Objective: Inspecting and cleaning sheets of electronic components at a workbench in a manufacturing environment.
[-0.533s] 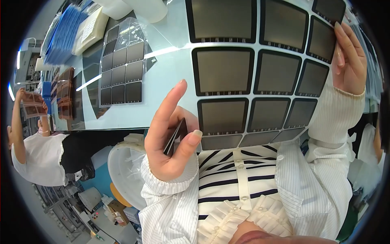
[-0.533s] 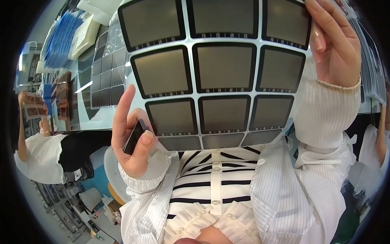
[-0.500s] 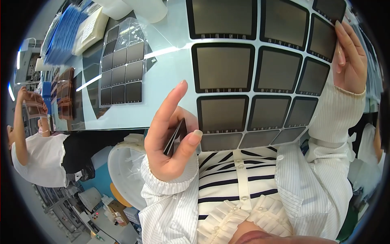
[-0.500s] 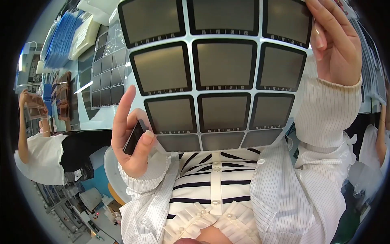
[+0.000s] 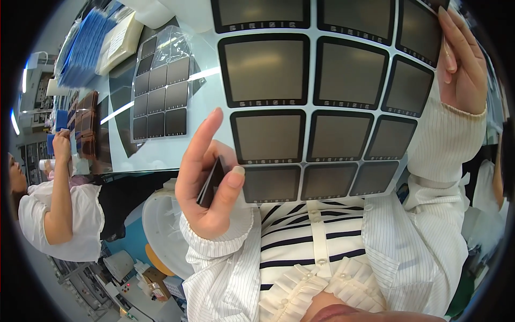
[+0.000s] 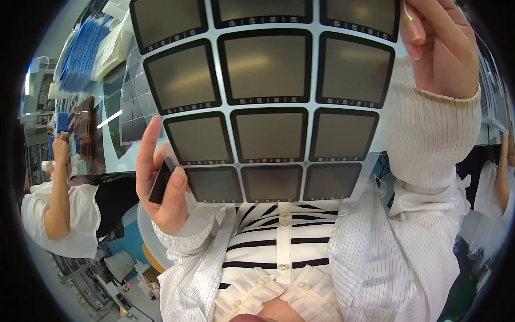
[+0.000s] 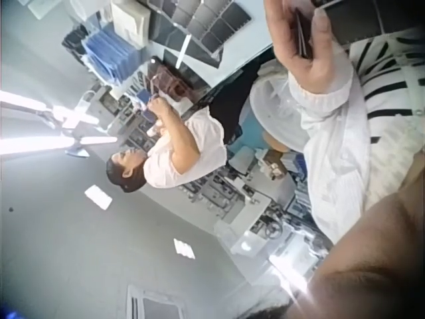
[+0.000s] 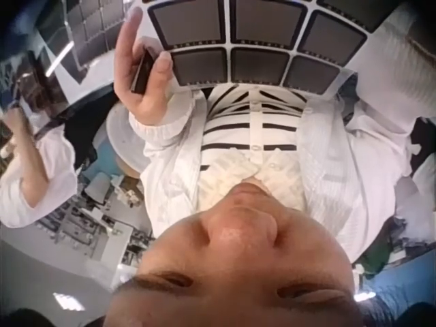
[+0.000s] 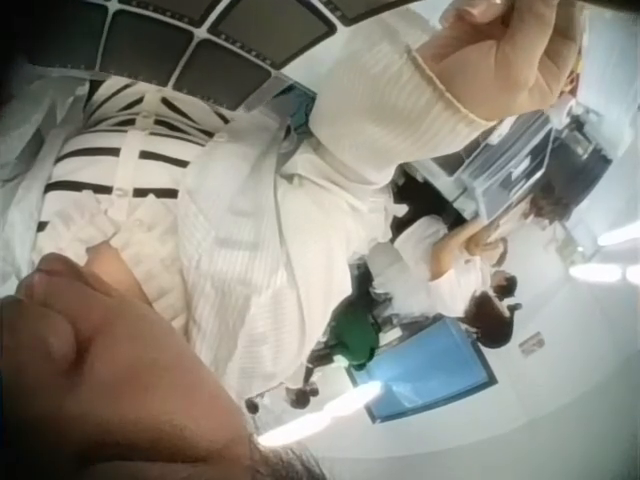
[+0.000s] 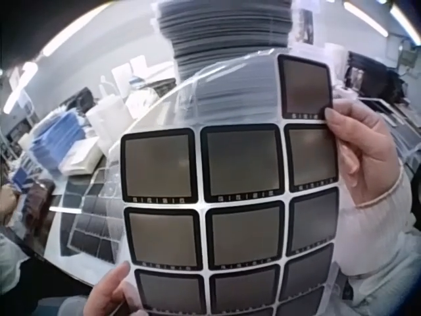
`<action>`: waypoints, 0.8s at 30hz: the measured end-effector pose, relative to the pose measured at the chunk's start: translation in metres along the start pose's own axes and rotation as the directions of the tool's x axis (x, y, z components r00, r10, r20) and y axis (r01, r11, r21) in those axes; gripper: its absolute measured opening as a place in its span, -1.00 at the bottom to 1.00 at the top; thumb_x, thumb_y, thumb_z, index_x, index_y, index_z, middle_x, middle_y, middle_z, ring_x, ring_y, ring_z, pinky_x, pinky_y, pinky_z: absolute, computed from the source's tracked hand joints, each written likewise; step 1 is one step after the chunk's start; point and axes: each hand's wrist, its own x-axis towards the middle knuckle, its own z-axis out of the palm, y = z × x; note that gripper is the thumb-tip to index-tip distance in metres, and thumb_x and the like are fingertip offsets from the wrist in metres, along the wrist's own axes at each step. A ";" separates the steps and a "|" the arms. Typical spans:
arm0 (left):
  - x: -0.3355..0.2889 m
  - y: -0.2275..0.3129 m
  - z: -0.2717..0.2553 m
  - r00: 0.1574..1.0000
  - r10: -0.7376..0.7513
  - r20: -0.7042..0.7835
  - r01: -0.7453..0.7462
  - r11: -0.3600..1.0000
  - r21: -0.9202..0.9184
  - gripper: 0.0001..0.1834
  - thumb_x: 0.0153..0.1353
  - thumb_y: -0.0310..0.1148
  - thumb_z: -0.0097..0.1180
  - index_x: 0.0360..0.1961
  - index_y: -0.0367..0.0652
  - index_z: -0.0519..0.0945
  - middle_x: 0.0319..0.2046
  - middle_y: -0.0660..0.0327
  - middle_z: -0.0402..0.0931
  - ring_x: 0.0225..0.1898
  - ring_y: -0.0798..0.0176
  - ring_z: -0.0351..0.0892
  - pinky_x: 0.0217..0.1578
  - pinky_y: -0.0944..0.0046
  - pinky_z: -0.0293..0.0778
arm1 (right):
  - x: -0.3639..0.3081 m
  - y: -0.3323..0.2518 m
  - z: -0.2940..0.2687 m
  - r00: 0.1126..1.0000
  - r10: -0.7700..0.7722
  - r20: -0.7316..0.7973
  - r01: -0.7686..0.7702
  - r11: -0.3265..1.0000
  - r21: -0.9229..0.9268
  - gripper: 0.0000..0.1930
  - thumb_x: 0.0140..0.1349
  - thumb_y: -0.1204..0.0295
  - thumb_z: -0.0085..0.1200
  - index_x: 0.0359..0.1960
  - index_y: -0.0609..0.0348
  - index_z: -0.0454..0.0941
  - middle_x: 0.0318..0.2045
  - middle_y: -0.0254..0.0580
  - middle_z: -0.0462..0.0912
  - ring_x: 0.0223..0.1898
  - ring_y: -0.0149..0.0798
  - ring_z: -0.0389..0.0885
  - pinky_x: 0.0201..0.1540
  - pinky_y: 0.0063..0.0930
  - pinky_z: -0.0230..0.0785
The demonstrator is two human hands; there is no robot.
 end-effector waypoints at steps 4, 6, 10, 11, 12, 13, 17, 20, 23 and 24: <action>0.000 0.000 -0.004 0.999 0.027 -0.045 -0.026 0.999 0.028 -0.38 0.11 -0.47 0.09 0.20 -0.45 0.23 -0.66 0.38 0.30 -0.61 0.56 0.20 -0.54 0.56 0.06 | -0.005 -0.011 0.035 0.985 0.070 -0.157 -0.060 0.996 0.066 -0.87 0.27 0.48 -0.05 -0.27 0.29 0.52 -0.79 -0.42 0.43 -0.85 -0.59 0.26 -0.80 -0.77 0.05; -0.001 -0.002 -0.007 0.997 0.032 -0.076 -0.030 0.999 0.031 -0.40 0.12 -0.46 0.08 0.20 -0.42 0.25 -0.65 0.37 0.31 -0.63 0.57 0.22 -0.56 0.59 0.07 | -0.003 -0.010 0.040 0.987 0.065 -0.147 -0.056 0.996 0.064 -0.87 0.27 0.48 -0.04 -0.27 0.28 0.52 -0.79 -0.42 0.43 -0.84 -0.60 0.27 -0.80 -0.77 0.05; -0.001 -0.003 -0.011 0.989 0.037 -0.140 -0.042 0.999 -0.030 -0.42 0.14 -0.40 0.08 0.18 -0.40 0.27 -0.58 0.33 0.36 -0.63 0.58 0.25 -0.56 0.62 0.12 | 0.008 -0.011 0.040 0.998 0.033 -0.046 -0.031 0.998 0.054 -0.86 0.25 0.50 -0.01 -0.25 0.31 0.53 -0.70 -0.33 0.52 -0.80 -0.59 0.35 -0.77 -0.79 0.10; 0.000 -0.001 -0.012 0.990 0.037 -0.134 -0.042 0.999 -0.033 -0.42 0.14 -0.40 0.08 0.18 -0.40 0.27 -0.58 0.33 0.36 -0.63 0.58 0.25 -0.56 0.62 0.12 | 0.012 -0.011 0.043 0.999 0.037 -0.034 -0.034 0.996 0.080 -0.86 0.24 0.51 -0.01 -0.25 0.32 0.53 -0.67 -0.30 0.55 -0.78 -0.59 0.37 -0.76 -0.79 0.13; 0.001 0.000 -0.012 0.987 0.026 -0.158 -0.029 0.999 -0.018 -0.42 0.14 -0.38 0.08 0.18 -0.40 0.28 -0.56 0.33 0.36 -0.63 0.58 0.25 -0.56 0.61 0.12 | 0.014 -0.012 0.044 0.999 0.033 0.017 -0.034 0.994 0.103 -0.86 0.23 0.53 0.01 -0.24 0.35 0.52 -0.63 -0.24 0.57 -0.77 -0.57 0.40 -0.75 -0.80 0.16; 0.002 0.001 -0.014 0.983 0.016 -0.181 -0.016 1.000 -0.002 -0.42 0.14 -0.36 0.09 0.17 -0.40 0.29 -0.55 0.34 0.36 -0.63 0.58 0.25 -0.57 0.61 0.12 | 0.017 -0.012 0.045 0.999 0.033 0.012 -0.034 0.994 0.099 -0.86 0.23 0.53 0.01 -0.24 0.35 0.52 -0.63 -0.24 0.57 -0.77 -0.57 0.40 -0.75 -0.80 0.16; -0.005 -0.006 -0.035 0.998 0.035 -0.055 -0.044 0.982 -0.184 -0.41 0.19 -0.49 -0.03 0.22 -0.48 0.14 0.05 -0.05 0.38 0.06 0.16 0.42 0.11 0.23 0.27 | 0.025 -0.010 0.054 0.996 0.034 0.079 -0.051 0.974 0.221 -0.85 0.21 0.54 0.03 -0.26 0.41 0.52 -0.67 -0.23 0.55 -0.78 -0.54 0.40 -0.77 -0.76 0.18; -0.005 -0.003 -0.032 0.995 0.012 -0.099 -0.029 0.985 -0.170 -0.42 0.19 -0.47 -0.03 0.21 -0.48 0.16 0.02 -0.01 0.40 0.01 0.21 0.43 0.06 0.30 0.29 | 0.031 -0.010 0.060 0.988 0.040 0.151 -0.068 0.980 0.187 -0.83 0.20 0.52 0.03 -0.27 0.44 0.52 -0.74 -0.25 0.50 -0.81 -0.52 0.38 -0.80 -0.74 0.18; 0.000 0.000 -0.026 0.979 0.010 -0.206 -0.021 0.998 -0.051 -0.45 0.16 -0.40 0.03 0.16 -0.42 0.27 -0.26 0.17 0.42 -0.36 0.43 0.33 -0.31 0.48 0.19 | 0.046 -0.012 0.058 0.975 0.003 0.224 -0.049 0.978 0.201 -0.81 0.20 0.52 0.03 -0.25 0.46 0.51 -0.74 -0.26 0.50 -0.82 -0.53 0.37 -0.79 -0.76 0.20; 0.001 0.000 -0.025 0.959 0.024 -0.283 -0.015 0.999 0.032 -0.47 0.13 -0.35 0.09 0.11 -0.37 0.37 -0.52 0.32 0.43 -0.64 0.59 0.19 -0.58 0.60 0.04 | 0.049 -0.014 0.061 0.974 -0.015 0.227 -0.020 0.988 0.153 -0.80 0.21 0.51 0.02 -0.24 0.48 0.51 -0.74 -0.28 0.49 -0.81 -0.53 0.37 -0.78 -0.78 0.21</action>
